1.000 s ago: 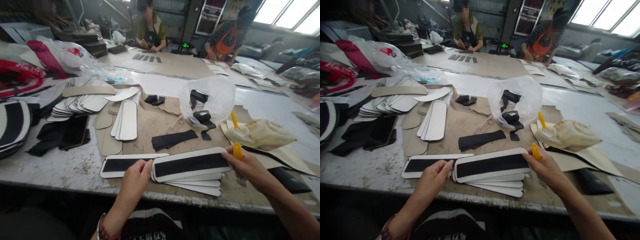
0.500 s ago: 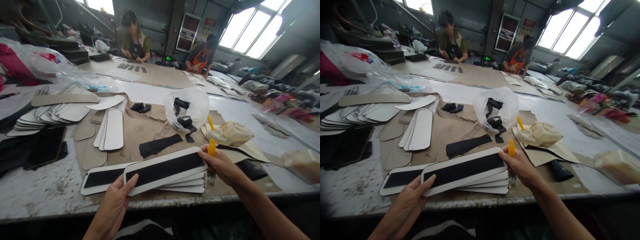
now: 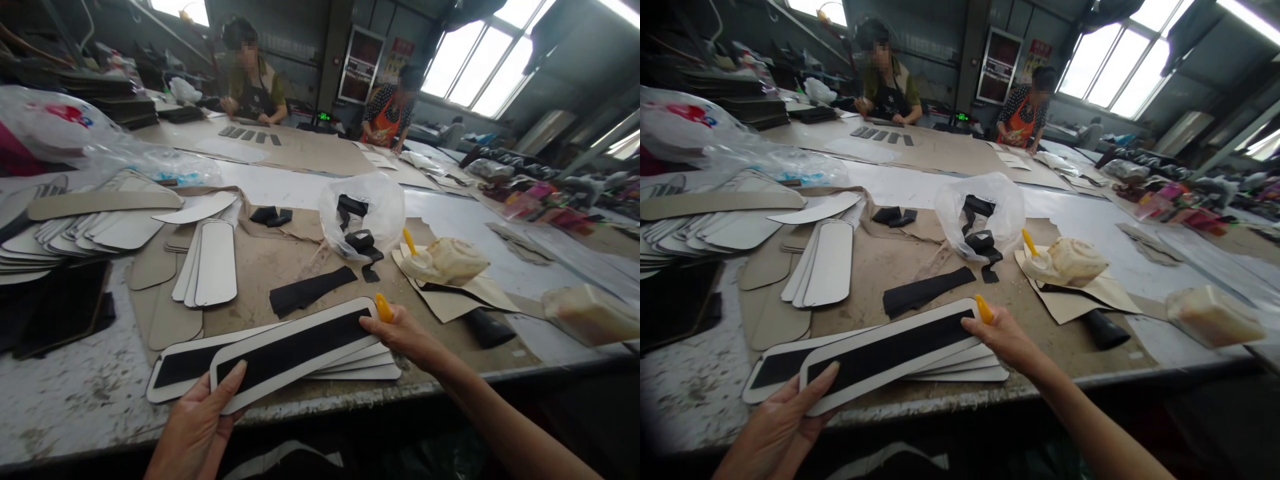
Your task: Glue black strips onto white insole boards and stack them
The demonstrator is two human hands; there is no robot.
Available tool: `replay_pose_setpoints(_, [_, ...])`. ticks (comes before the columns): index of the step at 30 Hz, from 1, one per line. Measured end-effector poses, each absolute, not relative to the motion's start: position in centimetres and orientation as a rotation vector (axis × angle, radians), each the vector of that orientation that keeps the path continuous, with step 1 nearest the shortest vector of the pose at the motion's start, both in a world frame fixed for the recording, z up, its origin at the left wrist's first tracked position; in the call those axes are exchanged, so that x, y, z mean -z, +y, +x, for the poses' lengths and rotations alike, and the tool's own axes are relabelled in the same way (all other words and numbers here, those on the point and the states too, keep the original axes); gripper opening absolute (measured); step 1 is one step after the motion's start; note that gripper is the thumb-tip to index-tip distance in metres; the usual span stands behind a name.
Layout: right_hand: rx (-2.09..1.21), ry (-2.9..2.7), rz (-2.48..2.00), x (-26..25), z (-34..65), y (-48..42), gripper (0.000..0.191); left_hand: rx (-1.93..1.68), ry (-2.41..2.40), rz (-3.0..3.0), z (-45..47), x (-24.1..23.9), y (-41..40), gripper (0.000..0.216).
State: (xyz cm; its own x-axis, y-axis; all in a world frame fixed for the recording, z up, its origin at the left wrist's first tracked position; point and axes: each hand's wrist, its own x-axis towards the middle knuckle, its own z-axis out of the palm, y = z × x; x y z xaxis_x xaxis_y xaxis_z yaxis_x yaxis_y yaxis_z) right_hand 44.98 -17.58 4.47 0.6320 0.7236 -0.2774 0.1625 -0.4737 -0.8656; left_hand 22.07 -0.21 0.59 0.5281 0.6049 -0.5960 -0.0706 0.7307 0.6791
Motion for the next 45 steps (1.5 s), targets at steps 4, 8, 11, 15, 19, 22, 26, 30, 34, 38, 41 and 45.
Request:
replay_pose_setpoints(4, [-0.815, -0.736, -1.968, -4.2, 45.2, -17.6, 0.029, -0.423, 0.943, 0.625, 22.0, -0.9, -0.2, 0.052])
replay_pose_setpoints(8, [-0.788, -0.765, -1.987, -3.7, 45.5, -17.7, 0.032, -0.412, 0.937, 0.644, 22.1, -1.0, -0.3, 0.047])
replay_pose_setpoints(11, [-0.821, -0.755, -1.973, -3.8, 45.5, -17.7, 0.036, -0.444, 0.955, 0.655, 22.2, -1.0, -0.3, 0.044])
replay_pose_setpoints(15, [-0.927, -0.683, -1.93, -4.1, 45.6, -17.8, 0.041, -0.443, 0.939, 0.645, 22.2, -1.0, -0.3, 0.042])
replay_pose_setpoints(19, [-0.971, -0.637, -1.931, -3.6, 45.7, -18.2, 0.047, -0.429, 0.895, 0.649, 22.2, -1.2, -0.5, 0.045])
replay_pose_setpoints(22, [-0.989, -0.62, -1.957, -3.0, 45.9, -18.4, 0.05, -0.452, 0.817, 0.658, 22.1, -1.2, -0.7, 0.043])
replay_pose_setpoints(26, [-1.063, -0.517, -1.93, -2.9, 45.8, -18.1, 0.05, -0.463, 0.753, 0.648, 21.7, -1.1, -0.6, 0.037])
replay_pose_setpoints(30, [-1.131, -0.433, -1.861, -3.4, 44.7, -17.1, 0.051, -0.43, 0.801, 0.639, 21.0, -1.0, 0.1, 0.031])
replay_pose_setpoints(34, [-1.142, -0.414, -1.85, -3.3, 43.6, -16.0, 0.052, -0.412, 0.807, 0.628, 19.9, -1.0, 1.1, 0.031])
replay_pose_setpoints(38, [-1.1, -0.434, -1.908, -2.5, 43.0, -15.1, 0.053, -0.367, 0.771, 0.747, 18.6, -0.8, 1.9, 0.036])
replay_pose_setpoints(41, [-1.15, -0.409, -1.895, -2.2, 42.7, -14.6, 0.052, -0.337, 0.78, 0.776, 17.8, -0.5, 2.5, 0.033])
replay_pose_setpoints(45, [-1.25, -0.283, -1.7, -3.0, 42.1, -13.7, 0.048, -0.299, 0.788, 0.708, 17.2, -0.6, 3.5, 0.03])
